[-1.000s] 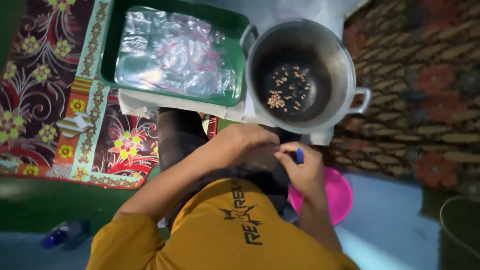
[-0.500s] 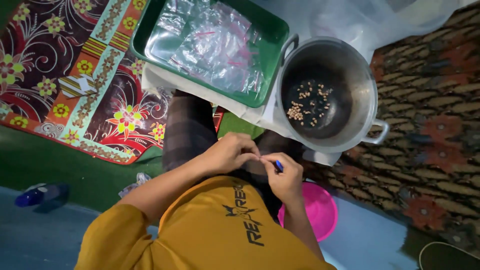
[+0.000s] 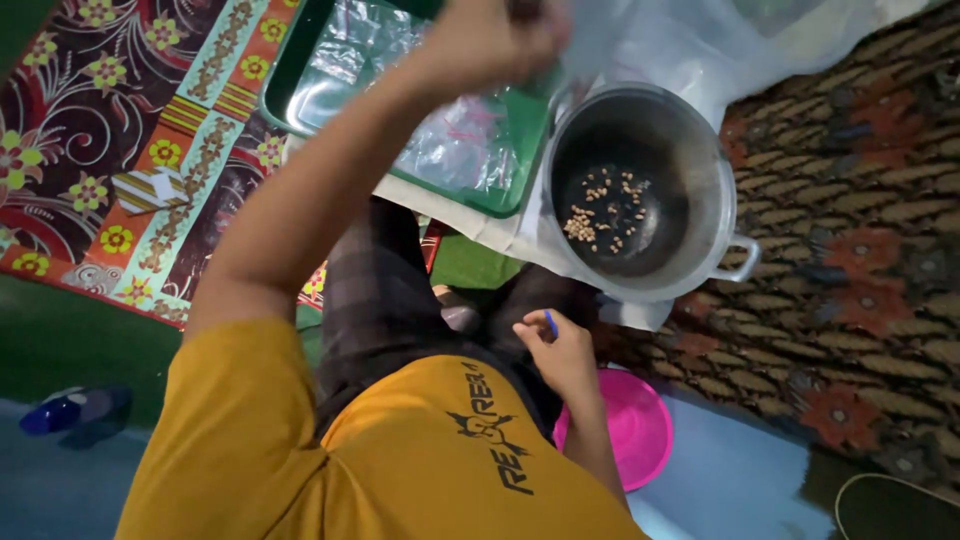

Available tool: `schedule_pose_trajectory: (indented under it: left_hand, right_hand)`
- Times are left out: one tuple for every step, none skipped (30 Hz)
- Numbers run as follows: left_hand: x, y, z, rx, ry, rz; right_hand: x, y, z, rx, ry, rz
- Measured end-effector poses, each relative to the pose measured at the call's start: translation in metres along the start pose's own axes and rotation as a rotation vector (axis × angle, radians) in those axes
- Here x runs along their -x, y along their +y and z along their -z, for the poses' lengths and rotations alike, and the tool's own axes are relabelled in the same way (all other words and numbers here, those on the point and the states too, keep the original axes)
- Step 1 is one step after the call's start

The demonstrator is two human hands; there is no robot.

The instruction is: Packaging peanuts from a large pot into small individual plastic bags using a spoon.

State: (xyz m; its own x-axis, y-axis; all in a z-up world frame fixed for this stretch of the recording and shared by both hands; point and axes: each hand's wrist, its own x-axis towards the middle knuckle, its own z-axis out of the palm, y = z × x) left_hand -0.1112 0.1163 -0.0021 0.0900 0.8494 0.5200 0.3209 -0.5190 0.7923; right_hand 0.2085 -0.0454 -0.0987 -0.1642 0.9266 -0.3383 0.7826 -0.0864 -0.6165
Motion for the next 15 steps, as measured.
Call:
schedule_pose_trajectory:
  left_hand:
    - [-0.005,-0.003,0.0,-0.006,0.033,0.014]
    - [-0.01,-0.006,-0.001,-0.011,0.068,0.029]
    - [-0.013,-0.01,-0.004,-0.008,0.067,0.027]
    - [-0.017,-0.013,-0.006,-0.02,0.119,0.049]
    - [-0.022,-0.017,-0.008,-0.031,0.171,0.071]
    - [-0.023,-0.021,-0.013,-0.03,0.17,0.067]
    - [-0.024,-0.025,-0.017,-0.042,0.221,0.091]
    - [-0.027,-0.029,-0.021,-0.055,0.271,0.113]
    - [-0.008,-0.045,-0.027,-0.055,0.267,0.106]
    - [0.013,-0.062,-0.033,-0.269,0.184,0.063]
    - [0.033,-0.079,-0.039,-0.482,0.1,0.018]
    - [0.047,-0.09,-0.042,-0.481,0.1,0.018]
    - [0.061,-0.101,-0.045,-0.6,-0.048,0.166]
    - [0.078,-0.111,-0.048,-0.714,-0.196,0.32]
    - [0.083,-0.115,-0.048,-0.711,-0.194,0.325]
  right_hand:
    - [0.0,0.004,-0.002,0.017,0.022,0.046]
    - [-0.001,0.009,-0.003,0.037,0.041,0.093]
    - [0.0,0.013,-0.004,0.038,0.045,0.092]
    - [-0.001,0.015,-0.004,0.031,0.043,0.08]
    - [-0.002,0.018,-0.004,0.023,0.041,0.069]
    - [-0.001,0.018,-0.003,0.022,0.045,0.069]
    - [-0.001,0.018,-0.002,0.025,0.039,0.01]
    - [-0.001,0.017,-0.002,0.023,0.035,-0.049]
    - [-0.002,0.019,-0.002,0.019,0.041,-0.048]
    - [-0.003,0.022,-0.003,0.007,0.025,-0.052]
    - [-0.003,0.025,-0.003,-0.005,0.008,-0.055]
    - [-0.003,0.022,-0.001,-0.004,0.009,-0.055]
    - [-0.003,0.018,0.001,0.031,-0.02,-0.06]
    - [-0.002,0.014,0.003,0.07,-0.053,-0.065]
    - [-0.004,0.019,0.001,0.075,-0.056,-0.065]
